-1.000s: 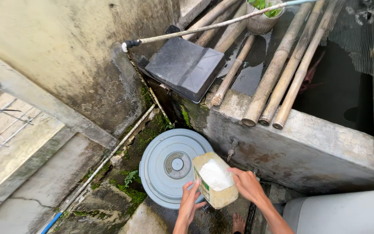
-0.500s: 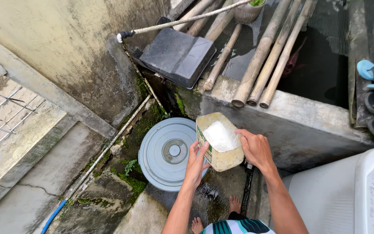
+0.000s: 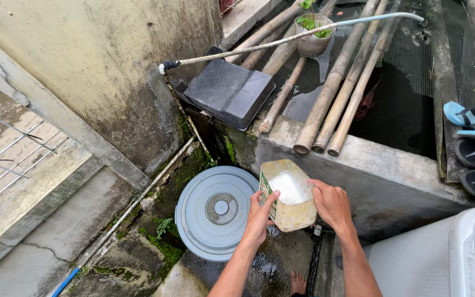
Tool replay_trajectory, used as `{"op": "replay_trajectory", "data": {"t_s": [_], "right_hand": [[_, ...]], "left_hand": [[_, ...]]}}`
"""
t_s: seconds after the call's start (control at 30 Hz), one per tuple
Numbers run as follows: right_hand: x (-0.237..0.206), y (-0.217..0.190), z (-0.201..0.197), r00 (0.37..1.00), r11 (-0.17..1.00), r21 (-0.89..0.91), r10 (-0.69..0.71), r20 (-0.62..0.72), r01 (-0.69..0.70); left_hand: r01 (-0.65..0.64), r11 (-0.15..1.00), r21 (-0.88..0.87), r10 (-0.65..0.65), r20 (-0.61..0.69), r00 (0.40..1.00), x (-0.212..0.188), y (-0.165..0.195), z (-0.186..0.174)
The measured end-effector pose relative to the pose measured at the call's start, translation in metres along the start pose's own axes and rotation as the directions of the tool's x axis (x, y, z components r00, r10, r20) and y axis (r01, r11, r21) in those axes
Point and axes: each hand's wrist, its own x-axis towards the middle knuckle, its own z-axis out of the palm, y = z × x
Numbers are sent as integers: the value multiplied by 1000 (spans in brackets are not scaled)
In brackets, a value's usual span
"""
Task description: The person spreads a large white fabric sheet on the tiled floor and trims it with scissors. They scoop white paste from a large plastic jug into a smaller container, add water at an outdoor tap, then kneel and spread the paste by hand across the fabric surface.
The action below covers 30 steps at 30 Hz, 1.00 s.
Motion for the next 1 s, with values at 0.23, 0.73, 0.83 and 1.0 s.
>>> {"op": "replay_trajectory", "data": {"t_s": [0.23, 0.73, 0.83, 1.0], "right_hand": [[5, 3, 3, 999, 999, -5, 42, 13, -42], [4, -5, 11, 994, 996, -16, 89, 66, -88], [-1, -7, 14, 996, 997, -31, 67, 53, -65], [-5, -5, 19, 995, 997, 13, 69, 72, -70]], "left_hand": [[17, 1000, -13, -17, 4, 1000, 0, -5, 3], [27, 999, -25, -29, -45, 999, 3, -16, -5], [19, 998, -62, -22, -50, 999, 3, -22, -7], [43, 999, -28, -45, -74, 996, 3, -28, -9]]}}
